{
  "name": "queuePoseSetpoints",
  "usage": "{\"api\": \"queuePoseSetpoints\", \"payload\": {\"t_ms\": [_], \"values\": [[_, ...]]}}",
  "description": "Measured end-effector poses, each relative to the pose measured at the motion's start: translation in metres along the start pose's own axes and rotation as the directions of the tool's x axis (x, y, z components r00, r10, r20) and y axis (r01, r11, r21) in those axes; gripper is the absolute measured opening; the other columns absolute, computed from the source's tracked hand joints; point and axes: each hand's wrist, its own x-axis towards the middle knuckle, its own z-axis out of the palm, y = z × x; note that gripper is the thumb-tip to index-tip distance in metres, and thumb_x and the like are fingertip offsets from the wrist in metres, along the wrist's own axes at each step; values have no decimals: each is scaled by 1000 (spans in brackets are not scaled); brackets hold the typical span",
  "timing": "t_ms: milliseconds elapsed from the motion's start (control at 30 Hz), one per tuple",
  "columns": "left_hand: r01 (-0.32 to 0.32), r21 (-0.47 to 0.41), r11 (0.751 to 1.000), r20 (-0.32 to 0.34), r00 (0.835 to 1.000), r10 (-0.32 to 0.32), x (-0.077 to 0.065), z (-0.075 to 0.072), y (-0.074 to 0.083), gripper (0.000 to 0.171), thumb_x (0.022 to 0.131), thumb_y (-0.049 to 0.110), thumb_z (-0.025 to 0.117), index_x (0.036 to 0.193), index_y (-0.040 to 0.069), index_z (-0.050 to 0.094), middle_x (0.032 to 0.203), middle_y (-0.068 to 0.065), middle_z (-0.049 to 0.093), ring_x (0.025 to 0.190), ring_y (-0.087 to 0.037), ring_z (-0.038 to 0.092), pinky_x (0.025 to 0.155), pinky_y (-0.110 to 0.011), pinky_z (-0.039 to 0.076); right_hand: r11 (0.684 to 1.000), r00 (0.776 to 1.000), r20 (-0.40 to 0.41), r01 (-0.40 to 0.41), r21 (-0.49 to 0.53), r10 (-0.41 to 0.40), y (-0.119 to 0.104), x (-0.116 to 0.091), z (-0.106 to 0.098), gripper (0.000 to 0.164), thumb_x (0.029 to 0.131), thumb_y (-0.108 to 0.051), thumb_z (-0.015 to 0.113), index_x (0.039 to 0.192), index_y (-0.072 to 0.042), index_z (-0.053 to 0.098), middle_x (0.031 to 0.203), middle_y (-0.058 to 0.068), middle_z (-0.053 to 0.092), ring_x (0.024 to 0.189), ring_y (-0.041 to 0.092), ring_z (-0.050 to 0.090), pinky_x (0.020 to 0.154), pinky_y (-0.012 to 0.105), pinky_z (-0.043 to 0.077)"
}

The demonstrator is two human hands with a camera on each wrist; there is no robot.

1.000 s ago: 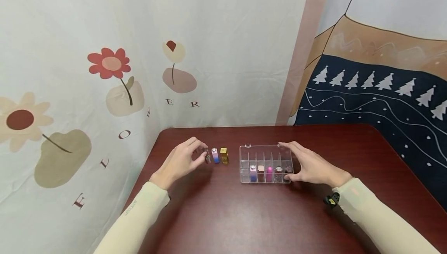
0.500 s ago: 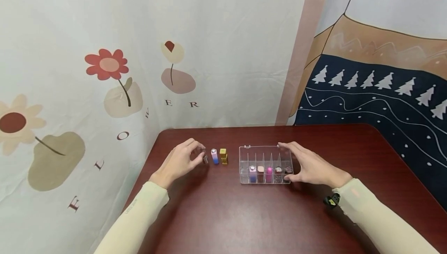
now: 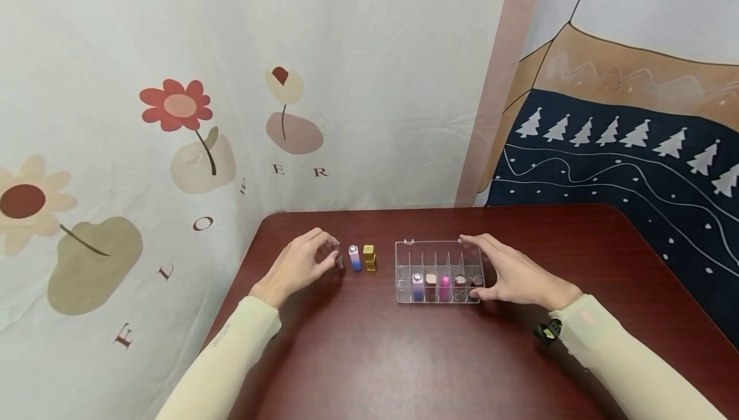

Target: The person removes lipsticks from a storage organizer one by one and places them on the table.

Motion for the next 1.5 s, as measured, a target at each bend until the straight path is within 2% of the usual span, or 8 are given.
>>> {"api": "queuePoseSetpoints", "payload": {"t_ms": [533, 867, 1100, 1500], "values": [[25, -7, 1000, 13, 1000, -24, -1, 3, -1, 13, 104, 16, 87, 117, 15, 83, 110, 1, 78, 98, -15, 78, 87, -41, 68, 1000, 1000, 11, -18, -1, 18, -2, -1, -2, 110, 85, -30, 106, 176, -18, 45, 159, 10, 62, 138, 33, 72, 113, 64, 65], [31, -23, 999, 26, 999, -30, 1, 8, 0, 13, 106, 16, 87, 118, 13, 83, 109, 0, 78, 97, -14, 78, 87, -40, 68, 1000, 1000, 8, -18, 6, 18, -2, -1, -2, 111, 85, -29, 106, 176, -15, 44, 161, 12, 61, 138, 36, 72, 113, 65, 65], [41, -23, 999, 25, 999, -41, 2, 11, -2, 13, 105, 15, 87, 117, 13, 83, 108, 1, 78, 94, -13, 78, 86, -39, 68, 1000, 1000, 13, -22, 15, 21, -2, -1, -1, 111, 85, -29, 105, 176, -18, 44, 161, 12, 61, 139, 37, 72, 113, 66, 65], [35, -11, 999, 22, 999, -35, 3, 12, -4, 20, 103, 16, 87, 122, 13, 82, 109, -1, 78, 95, -15, 79, 86, -41, 68, 1000, 1000, -6, -8, 10, 8, -1, -1, 0, 111, 83, -28, 106, 176, -15, 46, 159, 11, 63, 138, 37, 73, 113, 65, 64]]}}
